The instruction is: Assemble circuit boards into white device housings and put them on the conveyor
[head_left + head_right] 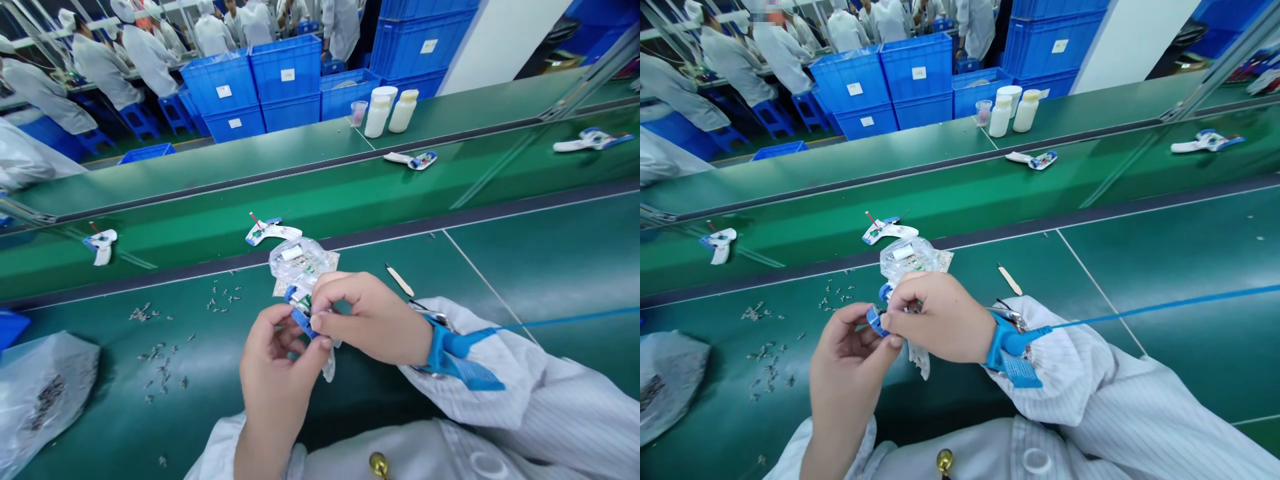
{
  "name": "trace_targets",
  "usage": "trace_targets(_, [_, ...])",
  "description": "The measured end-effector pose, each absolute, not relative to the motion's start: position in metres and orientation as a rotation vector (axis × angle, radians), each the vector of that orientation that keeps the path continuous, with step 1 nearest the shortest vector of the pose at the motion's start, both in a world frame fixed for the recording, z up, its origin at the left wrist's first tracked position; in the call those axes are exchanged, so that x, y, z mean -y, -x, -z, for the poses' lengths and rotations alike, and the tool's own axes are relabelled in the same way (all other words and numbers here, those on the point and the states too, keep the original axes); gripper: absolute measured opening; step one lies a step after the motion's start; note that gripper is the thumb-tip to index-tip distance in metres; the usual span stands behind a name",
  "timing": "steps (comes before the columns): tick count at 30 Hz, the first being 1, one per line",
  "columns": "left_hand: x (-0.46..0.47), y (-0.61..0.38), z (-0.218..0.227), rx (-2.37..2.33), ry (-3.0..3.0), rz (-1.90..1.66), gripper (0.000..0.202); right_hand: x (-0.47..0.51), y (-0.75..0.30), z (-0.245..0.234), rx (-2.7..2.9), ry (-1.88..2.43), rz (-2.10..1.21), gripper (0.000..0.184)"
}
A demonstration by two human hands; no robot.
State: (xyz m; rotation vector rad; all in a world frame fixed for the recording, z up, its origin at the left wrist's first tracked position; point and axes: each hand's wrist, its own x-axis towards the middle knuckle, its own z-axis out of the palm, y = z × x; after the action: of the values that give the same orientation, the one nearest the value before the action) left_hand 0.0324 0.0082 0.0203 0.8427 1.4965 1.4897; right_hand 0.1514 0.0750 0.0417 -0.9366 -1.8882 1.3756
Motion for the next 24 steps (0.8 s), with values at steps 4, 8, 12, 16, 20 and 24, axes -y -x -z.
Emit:
trace_targets(4, [-0.010,-0.029,-0.016,-1.403,-0.799,-1.468,0.031,-0.093,-0.152,-0.030,1.693,0.821,-1.544,0.019])
trace_targets(8, [-0.015,-0.022,-0.009,-1.184,-0.623,-1.509,0.031,-0.112,-0.157,-0.021,1.607,1.011,-1.346,0.016])
trace_targets(12, [-0.018,-0.020,-0.011,-1.070,-0.414,-1.459,0.034,-0.107,-0.164,-0.019,1.804,0.835,-1.322,0.022])
trace_targets(16, [-0.020,-0.021,-0.013,-0.980,-0.301,-1.458,0.030,-0.088,-0.167,-0.017,1.899,0.584,-1.451,0.021])
trace_targets(20, [-0.020,-0.024,-0.016,-0.937,-0.240,-1.449,0.028,-0.082,-0.164,-0.009,1.867,0.476,-1.417,0.025])
trace_targets(24, [-0.020,-0.025,-0.016,-0.932,-0.241,-1.446,0.028,-0.081,-0.160,-0.003,1.830,0.473,-1.294,0.026])
